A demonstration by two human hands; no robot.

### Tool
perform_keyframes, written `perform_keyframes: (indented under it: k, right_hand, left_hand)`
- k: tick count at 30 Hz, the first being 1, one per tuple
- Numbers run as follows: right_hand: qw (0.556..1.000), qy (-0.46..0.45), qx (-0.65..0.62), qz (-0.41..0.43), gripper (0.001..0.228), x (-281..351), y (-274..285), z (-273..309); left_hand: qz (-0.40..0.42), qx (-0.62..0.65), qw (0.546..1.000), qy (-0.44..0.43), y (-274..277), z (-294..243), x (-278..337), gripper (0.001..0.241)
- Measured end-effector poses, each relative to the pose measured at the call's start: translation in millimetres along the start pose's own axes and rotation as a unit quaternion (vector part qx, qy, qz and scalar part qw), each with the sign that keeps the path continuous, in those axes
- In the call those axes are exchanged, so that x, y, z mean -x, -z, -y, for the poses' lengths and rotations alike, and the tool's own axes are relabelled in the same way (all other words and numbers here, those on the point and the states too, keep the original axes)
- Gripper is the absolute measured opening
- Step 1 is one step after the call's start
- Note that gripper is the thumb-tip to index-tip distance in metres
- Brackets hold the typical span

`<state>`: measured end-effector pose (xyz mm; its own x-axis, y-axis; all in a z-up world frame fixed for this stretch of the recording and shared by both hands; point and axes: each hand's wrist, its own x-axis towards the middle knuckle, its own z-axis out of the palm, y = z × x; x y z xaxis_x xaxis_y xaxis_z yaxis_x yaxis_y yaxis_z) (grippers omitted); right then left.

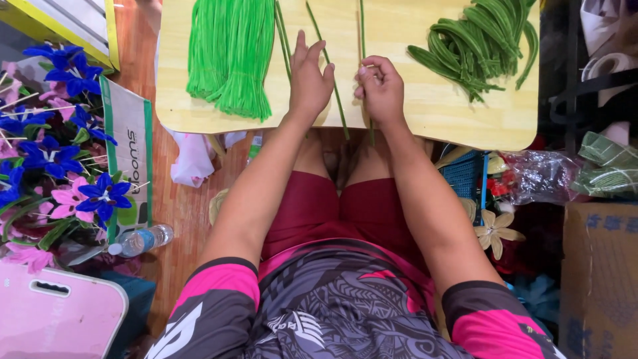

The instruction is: The person sits cross-legged and wraps green fabric strips around thin green sticks by hand. They repeatedly pick up a stick, wrap the fabric tightly around it, and place the finished item on a pile on the table. The workspace includes a wooden board with a bundle of green sticks and a pile of completed wrapped stems.

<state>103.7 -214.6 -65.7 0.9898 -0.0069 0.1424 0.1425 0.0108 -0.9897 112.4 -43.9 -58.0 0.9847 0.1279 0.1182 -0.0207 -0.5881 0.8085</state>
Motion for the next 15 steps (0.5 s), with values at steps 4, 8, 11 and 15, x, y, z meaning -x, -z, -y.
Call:
perform_keyframes:
  k: [4, 8, 11, 15]
  right_hand:
    - [0.999, -0.008, -0.046, -0.029, 0.024, -9, 9, -6]
    - [0.991, -0.036, -0.128, 0.002, 0.03, 13, 14, 29]
    - [0.993, 0.005, -0.078, 0.09, 0.031, 62, 14, 72]
    - [0.992, -0.042, 0.002, 0.117, 0.035, 118, 16, 99]
  left_hand:
    - [-0.054, 0.045, 0.995, -0.068, 0, -10, 12, 0.031]
    - [0.011, 0.336, 0.937, 0.101, -7, -24, 21, 0.032]
    - [0.086, 0.516, 0.82, 0.232, 27, -67, 36, 0.063]
    - [0.034, 0.667, 0.684, 0.295, 36, -82, 35, 0.055]
